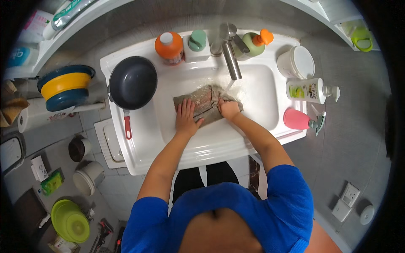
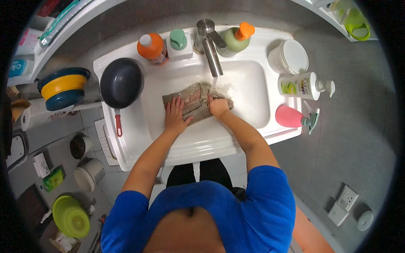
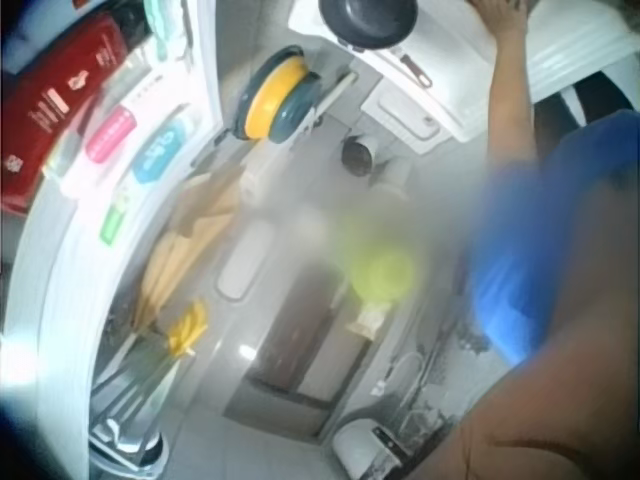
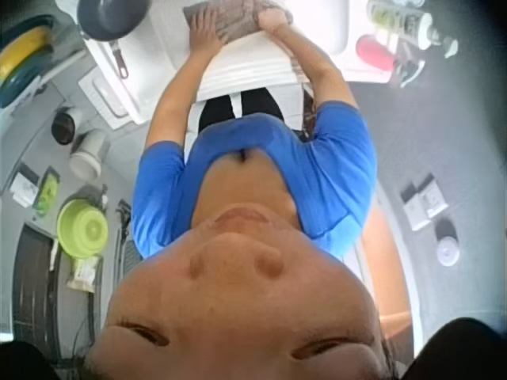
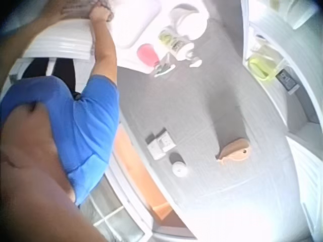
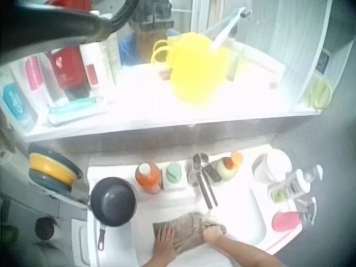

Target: The person washes a cloth in the sink, wrings it out, and hangs it on a wall hook. They then pick up a squeegee and push water across the tiled floor toward the drain. Finally, they wash their hands and dry them with a towel.

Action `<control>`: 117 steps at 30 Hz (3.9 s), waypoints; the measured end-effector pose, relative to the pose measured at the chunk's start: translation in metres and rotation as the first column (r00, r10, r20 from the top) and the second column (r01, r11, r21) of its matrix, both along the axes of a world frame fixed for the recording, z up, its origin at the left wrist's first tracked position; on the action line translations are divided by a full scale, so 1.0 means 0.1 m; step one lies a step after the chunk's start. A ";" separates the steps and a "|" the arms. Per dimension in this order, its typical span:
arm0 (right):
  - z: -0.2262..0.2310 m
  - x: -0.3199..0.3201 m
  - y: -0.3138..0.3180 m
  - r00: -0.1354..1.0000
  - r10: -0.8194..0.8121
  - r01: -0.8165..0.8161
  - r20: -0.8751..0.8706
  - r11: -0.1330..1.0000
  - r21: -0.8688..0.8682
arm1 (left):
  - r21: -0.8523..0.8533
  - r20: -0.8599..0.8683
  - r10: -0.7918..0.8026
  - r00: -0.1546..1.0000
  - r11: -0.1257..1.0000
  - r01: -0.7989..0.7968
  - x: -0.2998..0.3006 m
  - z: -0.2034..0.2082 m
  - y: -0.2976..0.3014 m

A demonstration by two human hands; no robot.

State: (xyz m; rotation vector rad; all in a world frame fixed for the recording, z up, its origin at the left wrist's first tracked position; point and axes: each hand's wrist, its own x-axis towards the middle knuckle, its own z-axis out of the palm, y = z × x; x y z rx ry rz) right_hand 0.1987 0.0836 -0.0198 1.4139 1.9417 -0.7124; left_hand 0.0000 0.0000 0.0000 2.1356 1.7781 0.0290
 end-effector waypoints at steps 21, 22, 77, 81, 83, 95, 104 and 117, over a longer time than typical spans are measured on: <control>-0.46 -0.14 0.37 0.606 -0.212 0.652 -0.766 0.684 0.327 | -0.002 -0.043 -0.061 0.997 0.998 0.061 -0.04 0.07 0.01; -0.38 -0.10 0.50 0.678 -0.314 0.628 -0.664 0.717 0.302 | 0.000 -0.048 -0.065 0.997 0.998 0.065 -0.04 0.06 0.01; 3.02 0.92 -0.29 0.394 -0.100 0.567 -0.914 0.809 0.156 | 0.240 0.645 -0.282 0.710 0.957 0.163 -0.27 2.71 0.29; 2.28 1.06 -0.79 0.613 -0.198 0.317 -0.765 0.948 0.009 | 0.048 0.612 -0.264 0.745 0.953 0.298 -0.39 1.74 -0.30; 1.97 1.02 -0.98 0.686 -0.189 0.225 -0.703 0.973 -0.042 | -0.041 0.585 -0.212 0.783 0.956 0.290 -0.44 1.45 -0.49; 1.84 0.88 -0.97 0.651 0.049 0.175 -0.758 0.961 0.212 | -0.148 0.629 -0.116 0.769 0.953 0.265 -0.34 1.29 -0.56; 2.37 0.61 -0.29 0.153 -0.458 0.604 -0.875 0.745 -0.284 | -0.866 0.492 0.870 0.008 0.489 0.109 -0.37 1.72 0.12; 3.26 0.67 0.02 0.351 -0.233 0.602 -0.907 0.798 0.028 | -0.086 0.642 0.029 0.766 0.996 0.034 -0.63 2.78 0.60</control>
